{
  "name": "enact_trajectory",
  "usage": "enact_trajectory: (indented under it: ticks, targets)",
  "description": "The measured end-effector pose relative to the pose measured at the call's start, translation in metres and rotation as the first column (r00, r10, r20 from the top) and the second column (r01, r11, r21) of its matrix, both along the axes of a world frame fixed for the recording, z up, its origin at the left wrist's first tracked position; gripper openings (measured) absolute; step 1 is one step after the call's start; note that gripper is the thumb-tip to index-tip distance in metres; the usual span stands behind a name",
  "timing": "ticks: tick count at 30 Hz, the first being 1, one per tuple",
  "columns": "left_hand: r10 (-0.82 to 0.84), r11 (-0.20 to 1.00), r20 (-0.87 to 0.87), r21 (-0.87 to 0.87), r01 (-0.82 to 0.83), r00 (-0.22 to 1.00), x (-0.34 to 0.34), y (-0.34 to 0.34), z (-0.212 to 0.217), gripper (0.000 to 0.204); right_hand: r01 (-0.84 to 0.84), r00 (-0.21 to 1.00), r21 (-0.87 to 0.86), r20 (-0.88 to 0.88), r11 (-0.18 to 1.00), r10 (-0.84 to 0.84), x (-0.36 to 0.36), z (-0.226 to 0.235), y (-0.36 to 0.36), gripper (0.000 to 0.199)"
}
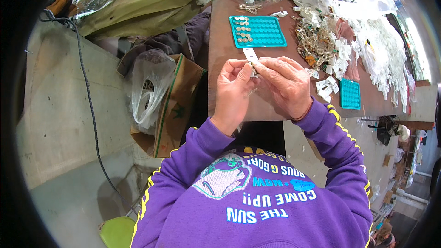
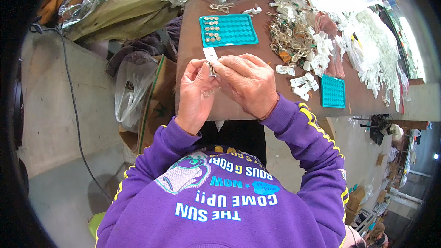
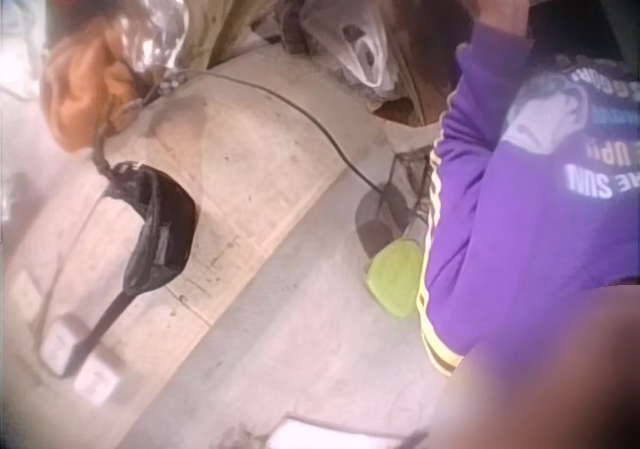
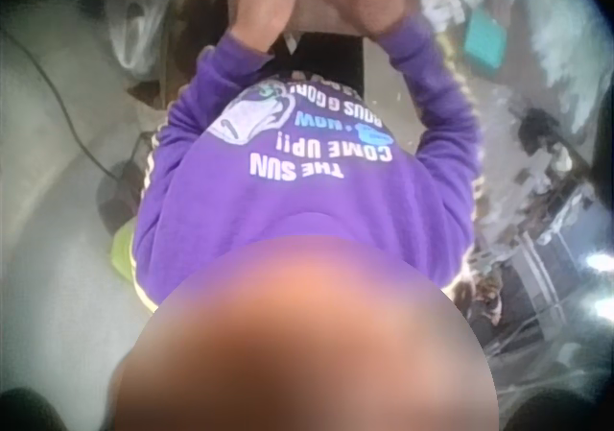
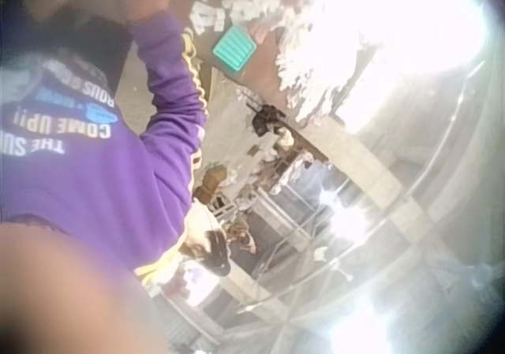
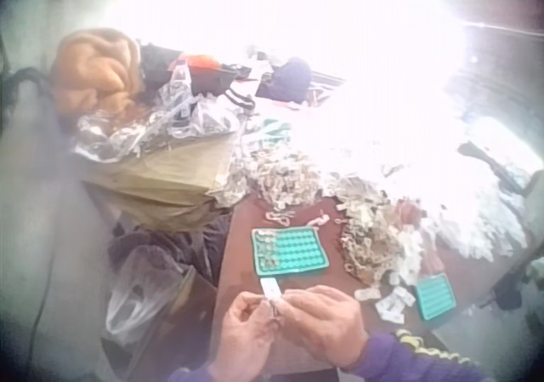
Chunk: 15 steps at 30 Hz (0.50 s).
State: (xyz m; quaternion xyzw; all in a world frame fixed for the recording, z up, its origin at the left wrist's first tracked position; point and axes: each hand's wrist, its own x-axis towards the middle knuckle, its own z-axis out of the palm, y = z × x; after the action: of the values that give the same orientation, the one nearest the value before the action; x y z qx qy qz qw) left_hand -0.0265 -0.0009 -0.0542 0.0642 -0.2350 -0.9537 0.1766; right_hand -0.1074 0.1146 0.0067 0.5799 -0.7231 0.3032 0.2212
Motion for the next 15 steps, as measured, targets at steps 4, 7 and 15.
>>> enact_trajectory:
  ticks: [4, 7, 15]
  targets:
    - [-0.01, 0.999, -0.023, -0.034, 0.009, 1.0, -0.001, 0.0, 0.003, 0.013, 0.016, 0.998, -0.015, 0.056, 1.0, -0.015, 0.004, 0.005, 0.004, 0.035]
    - [-0.144, 0.989, -0.044, -0.045, 0.142, 0.989, 0.005, 0.002, 0.008, 0.016, 0.102, 0.726, 0.103, 0.672, 0.989, -0.145, -0.002, 0.02, 0.015, 0.031]
    - [-0.369, 0.917, -0.058, 0.138, 0.373, 0.928, 0.014, 0.014, 0.016, 0.023, 0.15, 0.736, -0.026, 0.67, 0.988, -0.094, 0.012, 0.013, 0.022, 0.022]
